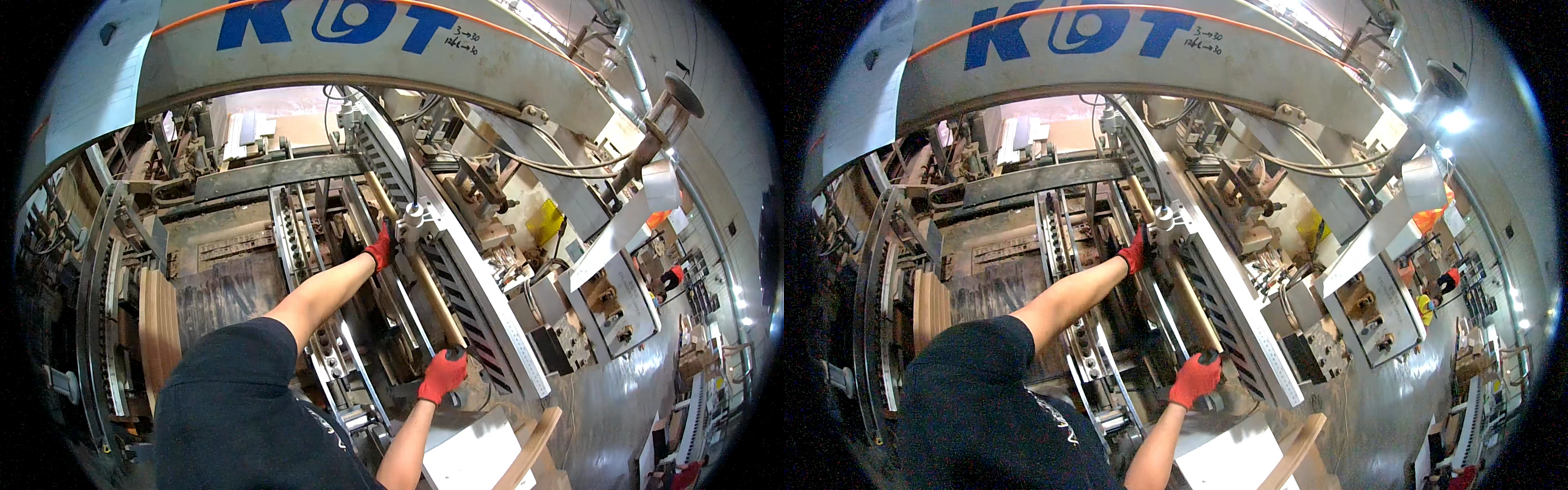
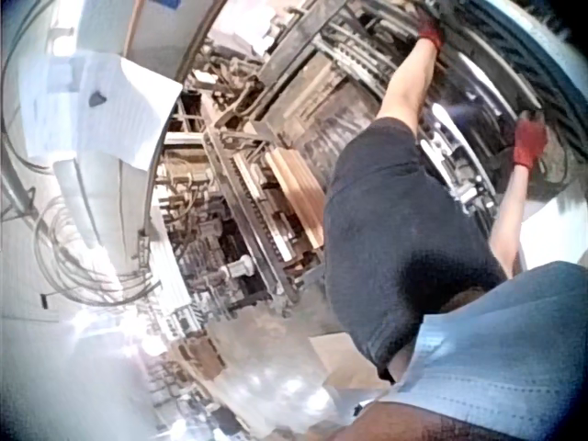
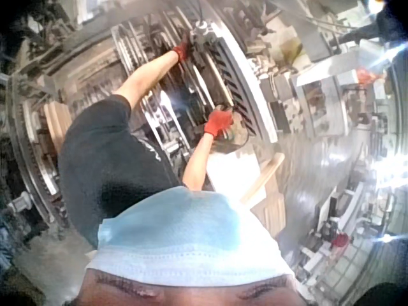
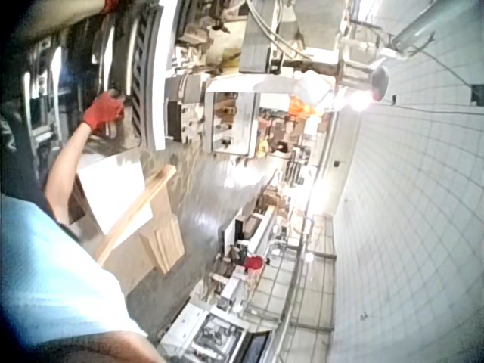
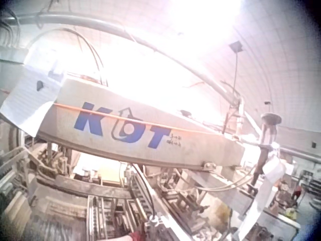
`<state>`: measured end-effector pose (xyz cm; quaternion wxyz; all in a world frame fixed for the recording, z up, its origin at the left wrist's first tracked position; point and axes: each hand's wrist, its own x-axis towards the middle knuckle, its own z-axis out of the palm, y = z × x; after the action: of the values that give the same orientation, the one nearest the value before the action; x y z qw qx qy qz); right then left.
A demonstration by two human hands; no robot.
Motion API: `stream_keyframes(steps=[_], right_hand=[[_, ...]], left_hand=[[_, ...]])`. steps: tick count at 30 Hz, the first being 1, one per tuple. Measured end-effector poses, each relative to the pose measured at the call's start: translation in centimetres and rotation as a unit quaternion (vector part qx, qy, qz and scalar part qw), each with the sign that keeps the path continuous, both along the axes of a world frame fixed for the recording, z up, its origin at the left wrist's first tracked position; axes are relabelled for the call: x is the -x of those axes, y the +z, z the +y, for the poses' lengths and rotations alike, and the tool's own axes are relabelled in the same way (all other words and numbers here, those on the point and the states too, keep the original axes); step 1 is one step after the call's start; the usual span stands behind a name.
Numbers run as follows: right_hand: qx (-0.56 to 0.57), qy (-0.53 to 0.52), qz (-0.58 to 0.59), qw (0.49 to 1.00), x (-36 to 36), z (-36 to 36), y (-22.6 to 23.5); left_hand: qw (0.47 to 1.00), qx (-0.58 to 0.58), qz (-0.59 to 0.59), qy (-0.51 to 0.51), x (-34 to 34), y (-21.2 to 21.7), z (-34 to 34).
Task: The person feeds curved wooden slats into a large industrial woodworking machine, handling them by hand and carefully aligning them with the machine's intake mechanism.
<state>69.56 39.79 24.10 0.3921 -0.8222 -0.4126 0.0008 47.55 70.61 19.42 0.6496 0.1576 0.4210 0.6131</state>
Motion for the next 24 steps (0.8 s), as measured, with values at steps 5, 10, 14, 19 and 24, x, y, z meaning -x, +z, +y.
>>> stream_keyframes(steps=[5,10,14,19,24], right_hand=[[-0.006,0.065,0.033,0.997,0.0,0.0,0.1],[-0.07,0.082,0.002,0.994,3.5,-1.6,1.1],[-0.107,0.288,0.068,0.949,11.2,-4.5,2.8],[0.032,0.356,-0.162,0.92,15.3,-8.4,0.8],[-0.037,0.385,-0.079,0.919,15.9,-7.3,-0.1]], left_hand=[[0.994,-0.087,-0.003,-0.067,2.9,-4.0,2.3],[0.993,-0.112,0.034,0.018,4.0,-7.6,4.3],[0.992,-0.123,-0.019,0.002,8.6,-7.6,4.6],[0.996,-0.003,-0.082,-0.04,0.1,-0.9,-0.1],[0.993,-0.061,-0.083,-0.058,3.0,-2.6,0.5]])
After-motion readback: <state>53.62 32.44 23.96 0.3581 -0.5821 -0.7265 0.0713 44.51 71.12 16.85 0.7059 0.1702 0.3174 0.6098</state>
